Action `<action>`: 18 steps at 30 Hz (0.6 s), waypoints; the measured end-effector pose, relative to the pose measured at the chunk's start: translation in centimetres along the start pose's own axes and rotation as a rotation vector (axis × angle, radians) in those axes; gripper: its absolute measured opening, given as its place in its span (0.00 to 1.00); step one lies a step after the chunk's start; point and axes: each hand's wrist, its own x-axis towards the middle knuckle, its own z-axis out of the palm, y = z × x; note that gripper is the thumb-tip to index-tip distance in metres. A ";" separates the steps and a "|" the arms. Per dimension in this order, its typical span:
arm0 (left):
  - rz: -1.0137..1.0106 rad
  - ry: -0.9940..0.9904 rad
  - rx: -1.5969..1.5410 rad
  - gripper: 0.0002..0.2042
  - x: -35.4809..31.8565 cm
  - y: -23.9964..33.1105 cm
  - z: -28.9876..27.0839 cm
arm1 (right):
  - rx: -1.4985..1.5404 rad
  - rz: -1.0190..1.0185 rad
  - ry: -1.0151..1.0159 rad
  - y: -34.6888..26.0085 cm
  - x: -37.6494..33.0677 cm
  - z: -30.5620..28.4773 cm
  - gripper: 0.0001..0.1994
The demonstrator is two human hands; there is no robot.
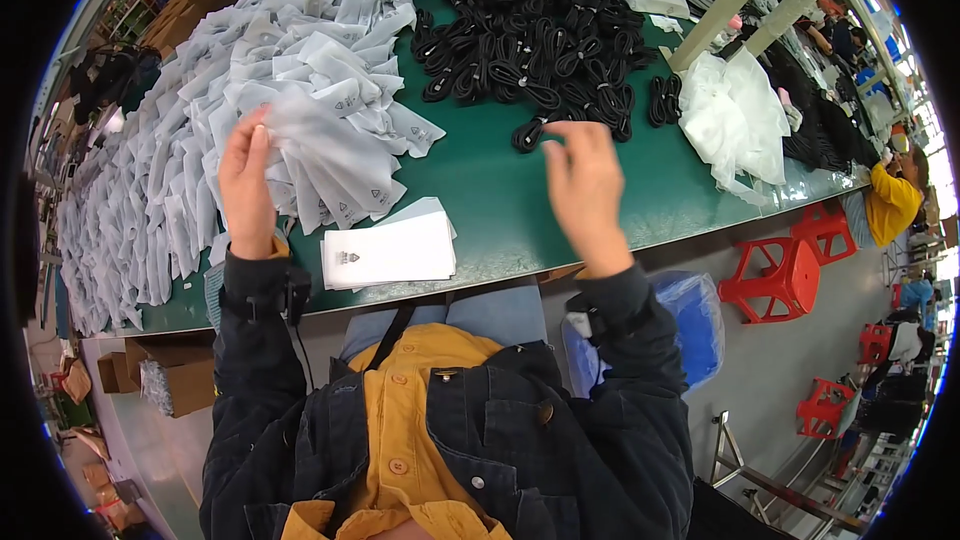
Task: The person packages black cables by hand, picking up a cable and a white bag, sliding the cable into the bag, and setting the packaged item onto a pile. This process is repeated multiple times, with the person occasionally rearranging the piles on the table.
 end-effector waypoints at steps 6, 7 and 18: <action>0.037 -0.482 0.291 0.10 -7.3 1.7 3.8 | -0.512 -0.033 -0.043 7.5 -2.5 1.3 0.12; 0.037 -0.585 0.308 0.09 -8.8 1.5 4.5 | -0.500 0.026 -0.078 7.3 -3.0 1.5 0.12; 0.247 -0.664 0.497 0.05 -13.3 -1.6 7.9 | 0.448 0.402 -0.300 0.5 -7.8 0.8 0.13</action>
